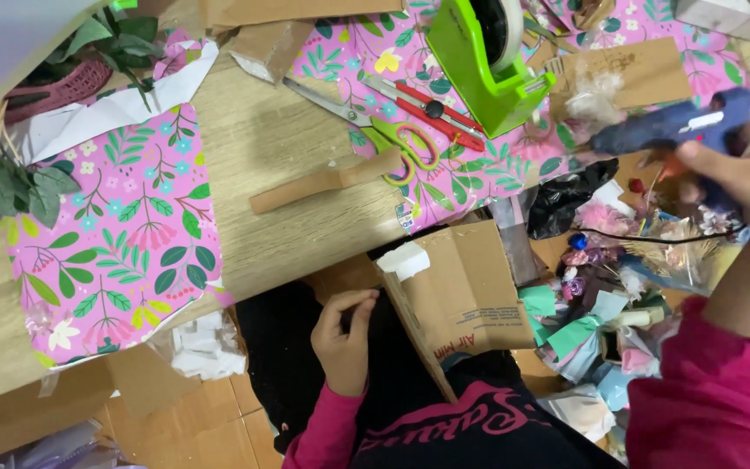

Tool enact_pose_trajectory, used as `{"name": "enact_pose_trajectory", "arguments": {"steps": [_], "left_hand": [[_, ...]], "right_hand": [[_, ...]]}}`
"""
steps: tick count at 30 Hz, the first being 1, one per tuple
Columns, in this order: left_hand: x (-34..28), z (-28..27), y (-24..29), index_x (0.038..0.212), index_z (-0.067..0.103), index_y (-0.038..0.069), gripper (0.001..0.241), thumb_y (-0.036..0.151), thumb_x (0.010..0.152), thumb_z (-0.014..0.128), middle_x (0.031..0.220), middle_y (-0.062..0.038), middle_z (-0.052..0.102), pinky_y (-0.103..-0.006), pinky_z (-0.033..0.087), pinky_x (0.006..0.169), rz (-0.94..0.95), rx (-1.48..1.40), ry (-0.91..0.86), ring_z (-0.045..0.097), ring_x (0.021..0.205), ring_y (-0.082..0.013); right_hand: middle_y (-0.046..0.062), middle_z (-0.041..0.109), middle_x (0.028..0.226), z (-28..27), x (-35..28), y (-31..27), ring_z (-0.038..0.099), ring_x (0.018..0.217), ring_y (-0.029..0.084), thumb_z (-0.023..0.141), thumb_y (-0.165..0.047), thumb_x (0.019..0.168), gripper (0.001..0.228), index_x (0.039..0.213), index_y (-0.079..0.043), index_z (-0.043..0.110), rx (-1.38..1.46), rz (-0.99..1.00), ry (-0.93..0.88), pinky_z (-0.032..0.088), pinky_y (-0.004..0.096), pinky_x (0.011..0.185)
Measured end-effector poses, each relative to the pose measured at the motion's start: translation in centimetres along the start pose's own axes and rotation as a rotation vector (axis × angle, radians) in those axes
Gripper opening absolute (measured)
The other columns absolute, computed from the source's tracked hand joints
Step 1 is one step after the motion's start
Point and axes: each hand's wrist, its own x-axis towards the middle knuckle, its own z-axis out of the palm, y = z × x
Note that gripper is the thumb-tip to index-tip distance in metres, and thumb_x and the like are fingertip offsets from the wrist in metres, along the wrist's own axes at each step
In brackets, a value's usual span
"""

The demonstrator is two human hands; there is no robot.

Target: The person uses a hot glue gun to apply adhesive to the edges of a small cardboard box. They then press a white foam block into the glued area to secure it inside the box.

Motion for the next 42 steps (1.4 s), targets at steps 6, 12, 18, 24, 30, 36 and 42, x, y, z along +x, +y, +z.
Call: {"name": "enact_pose_trajectory", "arguments": {"steps": [6, 12, 18, 24, 30, 36, 42], "left_hand": [[-0.1, 0.3, 0.3, 0.09, 0.074, 0.005, 0.012, -0.006, 0.085, 0.077, 0.09, -0.009, 0.078, -0.0224, 0.058, 0.074, 0.061, 0.009, 0.042, 0.073, 0.085, -0.0151], [-0.5, 0.7, -2.0, 0.089, 0.07, 0.005, 0.015, 0.009, 0.1, 0.061, 0.084, -0.006, 0.066, -0.0265, 0.054, 0.075, -0.082, 0.006, 0.041, 0.064, 0.081, -0.0156], [-0.9, 1.2, -2.7, 0.078, 0.048, 0.011, 0.033, 0.014, 0.11, 0.038, 0.074, 0.001, 0.044, -0.026, 0.035, 0.062, -0.09, -0.037, 0.017, 0.04, 0.068, -0.0106], [0.1, 1.8, -1.2, 0.084, 0.065, 0.006, 0.02, 0.009, 0.102, 0.057, 0.079, -0.006, 0.064, -0.0282, 0.051, 0.073, 0.005, 0.038, 0.019, 0.061, 0.077, -0.0165], [0.7, 2.1, 0.3, 0.094, 0.074, 0.003, 0.017, -0.013, 0.087, 0.072, 0.092, -0.01, 0.075, -0.0279, 0.062, 0.083, 0.154, 0.037, 0.122, 0.072, 0.088, -0.0197], [-0.2, 1.9, -1.0, 0.108, 0.068, 0.0, 0.012, 0.001, 0.097, 0.064, 0.1, -0.016, 0.077, -0.0279, 0.064, 0.08, -0.108, -0.093, 0.213, 0.076, 0.087, -0.0211], [-0.3, 1.6, -1.5, 0.093, 0.071, 0.001, 0.01, 0.002, 0.099, 0.062, 0.081, -0.009, 0.066, -0.0248, 0.054, 0.066, -0.014, -0.058, 0.18, 0.061, 0.072, -0.016]], "right_hand": [[0.016, 0.065, 0.094, -8.5, 6.3, 15.2, 0.069, 0.08, 0.016, 0.078, -0.032, 0.108, 0.041, 0.121, -0.001, 0.056, 0.322, 0.094, 0.21, 0.061, 0.021, 0.071], [0.007, 0.071, 0.108, -2.1, 8.2, 8.2, 0.07, 0.072, 0.003, 0.075, -0.019, 0.103, 0.036, 0.118, -0.006, 0.046, 0.619, 0.396, 0.461, 0.064, 0.012, 0.063], [0.009, 0.074, 0.094, 0.2, 9.4, 7.3, 0.076, 0.076, 0.009, 0.08, -0.028, 0.102, 0.034, 0.112, -0.001, 0.062, 0.515, 0.376, 0.529, 0.068, 0.017, 0.069], [0.01, 0.072, 0.091, 1.5, 9.0, 3.1, 0.071, 0.071, 0.016, 0.076, -0.026, 0.11, 0.026, 0.106, -0.006, 0.06, 0.125, 0.277, 0.563, 0.063, 0.028, 0.066], [0.01, 0.063, 0.082, 0.4, 10.4, 8.9, 0.059, 0.07, 0.026, 0.086, -0.048, 0.112, 0.054, 0.089, -0.004, 0.063, -0.488, 0.373, 0.61, 0.043, 0.042, 0.054], [0.018, 0.063, 0.116, 2.1, 7.7, 7.0, 0.064, 0.103, 0.031, 0.081, -0.021, 0.111, 0.041, 0.133, 0.001, 0.054, -0.176, 0.145, 0.777, 0.06, 0.05, 0.084], [0.006, 0.062, 0.095, 2.9, 6.7, 10.5, 0.054, 0.086, 0.019, 0.089, 0.005, 0.108, 0.025, 0.095, -0.009, 0.074, -0.442, -0.166, 1.097, 0.046, 0.034, 0.072]]}}
